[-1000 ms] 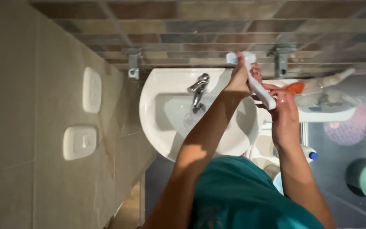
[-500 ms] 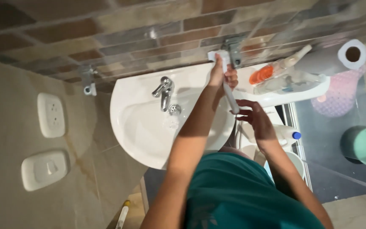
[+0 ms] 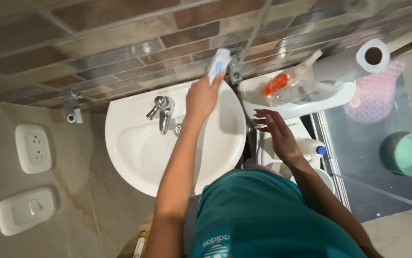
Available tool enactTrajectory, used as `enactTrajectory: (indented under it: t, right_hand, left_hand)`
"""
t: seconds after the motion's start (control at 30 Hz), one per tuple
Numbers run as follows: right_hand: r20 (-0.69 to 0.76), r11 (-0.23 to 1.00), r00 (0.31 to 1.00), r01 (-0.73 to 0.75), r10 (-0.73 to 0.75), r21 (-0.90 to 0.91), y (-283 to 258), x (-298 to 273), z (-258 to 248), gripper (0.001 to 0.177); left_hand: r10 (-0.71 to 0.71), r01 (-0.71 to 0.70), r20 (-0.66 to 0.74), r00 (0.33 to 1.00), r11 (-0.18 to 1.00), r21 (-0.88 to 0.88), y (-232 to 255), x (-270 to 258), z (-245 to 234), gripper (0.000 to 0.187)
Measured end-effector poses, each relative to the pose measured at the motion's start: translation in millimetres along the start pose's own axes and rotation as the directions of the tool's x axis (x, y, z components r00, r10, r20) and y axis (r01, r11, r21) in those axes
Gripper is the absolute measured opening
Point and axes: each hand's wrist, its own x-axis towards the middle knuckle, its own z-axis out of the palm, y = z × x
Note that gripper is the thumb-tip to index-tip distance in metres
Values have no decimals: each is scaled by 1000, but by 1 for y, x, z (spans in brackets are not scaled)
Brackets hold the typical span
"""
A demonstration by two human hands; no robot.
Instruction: Cleaning a bathroom faucet, sink, and adjacent wall tiles using a small brush and a cloth.
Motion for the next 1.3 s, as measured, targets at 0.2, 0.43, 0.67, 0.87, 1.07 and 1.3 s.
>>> enactTrajectory:
  t: [0.2, 0.43, 0.67, 0.87, 1.07, 1.3]
  right_hand:
    - [1, 998, 1000, 26, -26, -56, -34, 3, -10, 45]
    - [26, 969, 989, 150, -148, -194, -37, 9, -21, 40]
    - [-28, 969, 993, 106, -115, -225, -15, 14, -33, 39]
    - [-31, 971, 993, 106, -115, -216, -4, 19, -21, 35]
    - [-29, 971, 993, 104, -113, -215, -10, 24, -9, 38]
    - [-58, 971, 995, 65, -81, -229, 5, 24, -3, 39]
  left_hand:
    - [193, -189, 21, 981, 924, 332, 38, 14, -2, 77]
    - [371, -309, -24, 928, 806, 505, 34, 29, -29, 73]
    - [210, -185, -21, 977, 900, 394, 35, -5, -61, 78]
    - [171, -162, -1, 985, 940, 301, 50, 0, -36, 79]
    - [116, -126, 49, 992, 940, 316, 36, 0, -53, 83]
    - [102, -108, 37, 994, 959, 262, 35, -1, -47, 84]
